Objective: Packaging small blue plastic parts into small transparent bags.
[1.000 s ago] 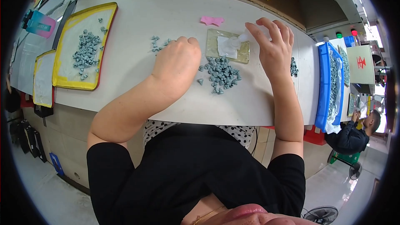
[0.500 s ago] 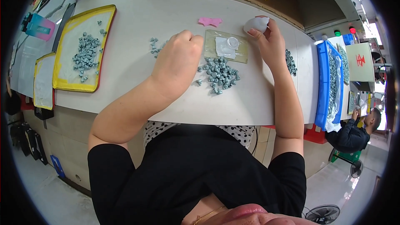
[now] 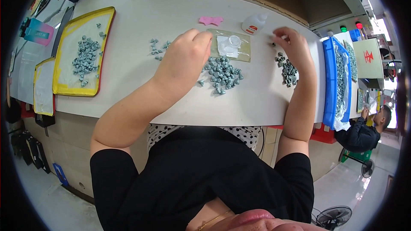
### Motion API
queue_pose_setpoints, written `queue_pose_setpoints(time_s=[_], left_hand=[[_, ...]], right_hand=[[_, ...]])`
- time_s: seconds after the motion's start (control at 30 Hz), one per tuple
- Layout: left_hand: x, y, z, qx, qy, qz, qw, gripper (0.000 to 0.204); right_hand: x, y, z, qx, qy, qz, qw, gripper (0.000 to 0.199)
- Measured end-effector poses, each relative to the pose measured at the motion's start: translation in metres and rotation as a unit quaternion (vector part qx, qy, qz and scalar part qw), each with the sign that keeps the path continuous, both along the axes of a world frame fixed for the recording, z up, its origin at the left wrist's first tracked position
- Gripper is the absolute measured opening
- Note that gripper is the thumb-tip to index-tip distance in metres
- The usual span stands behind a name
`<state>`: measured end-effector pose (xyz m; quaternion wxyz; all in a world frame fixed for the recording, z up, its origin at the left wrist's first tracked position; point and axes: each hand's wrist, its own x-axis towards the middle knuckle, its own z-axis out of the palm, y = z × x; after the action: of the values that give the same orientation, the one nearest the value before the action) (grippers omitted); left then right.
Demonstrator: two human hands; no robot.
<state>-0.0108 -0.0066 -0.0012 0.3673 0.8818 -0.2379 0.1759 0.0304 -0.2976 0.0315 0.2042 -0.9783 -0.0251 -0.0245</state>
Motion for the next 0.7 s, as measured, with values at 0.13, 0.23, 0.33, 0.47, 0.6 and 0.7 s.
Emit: queue_pose_setpoints(time_s=[0.13,0.23,0.33,0.47,0.6,0.7], left_hand=[[0.0,-0.001,0.0,-0.042,-0.005,-0.019,0.999,0.01],[0.001,0.0,0.0,-0.058,0.003,-0.029,0.998,0.01],[0.001,-0.002,0.0,-0.069,0.009,-0.035,0.997,0.01],[0.0,-0.006,0.001,-0.076,0.018,-0.043,0.996,0.009],[-0.004,-0.016,0.009,-0.087,0.022,-0.052,0.995,0.007],[-0.01,-0.02,0.016,-0.09,0.06,-0.035,0.994,0.008]], right_hand=[[-0.016,-0.011,0.014,-0.059,0.145,0.033,0.987,0.016],[-0.011,-0.012,0.005,-0.037,0.073,0.007,0.997,0.016],[-0.008,-0.009,-0.002,-0.029,0.035,-0.016,0.999,0.015],[-0.003,-0.01,-0.015,-0.043,0.027,-0.03,0.998,0.015],[-0.004,-0.016,-0.017,-0.067,0.058,-0.017,0.996,0.016],[-0.007,-0.018,-0.013,-0.03,0.084,-0.036,0.995,0.019]])
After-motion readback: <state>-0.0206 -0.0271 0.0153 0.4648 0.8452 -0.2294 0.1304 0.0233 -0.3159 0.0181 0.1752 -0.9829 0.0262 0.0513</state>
